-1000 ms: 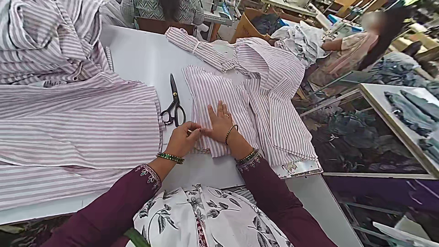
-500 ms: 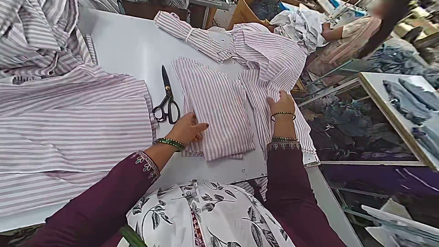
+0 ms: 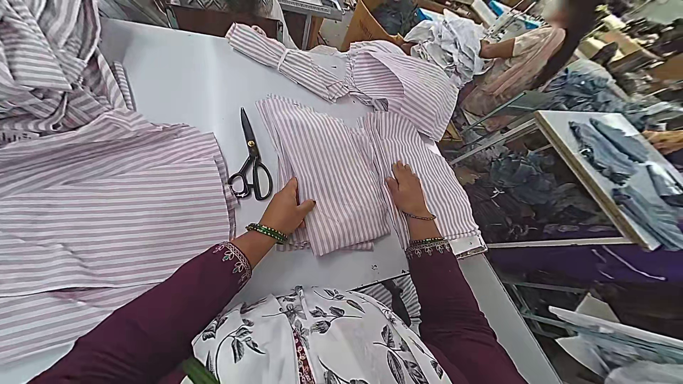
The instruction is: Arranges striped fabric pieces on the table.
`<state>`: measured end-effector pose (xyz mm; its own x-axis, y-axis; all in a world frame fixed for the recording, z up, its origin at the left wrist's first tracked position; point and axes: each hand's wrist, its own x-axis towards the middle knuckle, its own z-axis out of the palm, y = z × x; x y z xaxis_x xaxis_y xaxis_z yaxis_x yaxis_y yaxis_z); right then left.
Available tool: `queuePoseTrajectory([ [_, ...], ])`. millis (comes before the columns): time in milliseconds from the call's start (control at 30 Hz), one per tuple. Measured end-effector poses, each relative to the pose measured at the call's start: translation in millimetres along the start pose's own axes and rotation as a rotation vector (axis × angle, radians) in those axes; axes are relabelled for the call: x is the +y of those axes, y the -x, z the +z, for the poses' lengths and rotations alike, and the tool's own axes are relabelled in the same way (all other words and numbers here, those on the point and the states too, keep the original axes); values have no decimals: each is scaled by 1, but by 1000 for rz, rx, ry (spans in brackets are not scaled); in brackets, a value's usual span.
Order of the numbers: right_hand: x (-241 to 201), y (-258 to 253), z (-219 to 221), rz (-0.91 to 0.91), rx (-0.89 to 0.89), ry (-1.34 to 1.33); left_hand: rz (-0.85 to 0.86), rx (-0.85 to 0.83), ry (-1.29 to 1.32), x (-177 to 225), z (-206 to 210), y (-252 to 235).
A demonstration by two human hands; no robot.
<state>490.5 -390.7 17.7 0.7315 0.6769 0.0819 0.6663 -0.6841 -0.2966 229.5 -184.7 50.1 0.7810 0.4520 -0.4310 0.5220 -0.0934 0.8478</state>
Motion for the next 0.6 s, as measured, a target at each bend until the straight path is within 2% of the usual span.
queuePoseTrajectory([
  [67,-6,-2,-1,-2,184,-53,22,5,26,-3,0,0],
  [100,-9,-1,-4,15,209,-61,30,4,45,-4,-1,1],
  [233,-39,1,-17,117,168,-206,56,3,204,-9,-4,6],
  [300,-79,9,-11,-6,171,-449,76,-7,296,-14,-6,5],
  [367,-130,19,0,-137,60,-608,126,-37,317,-19,-5,4],
  [400,-154,22,6,-166,-22,-617,181,-61,281,-23,-4,5],
  [500,-201,20,17,-126,-181,-401,420,-118,17,-32,-5,15],
  [600,-196,12,23,-87,-158,-470,587,-183,-217,-34,-24,37],
])
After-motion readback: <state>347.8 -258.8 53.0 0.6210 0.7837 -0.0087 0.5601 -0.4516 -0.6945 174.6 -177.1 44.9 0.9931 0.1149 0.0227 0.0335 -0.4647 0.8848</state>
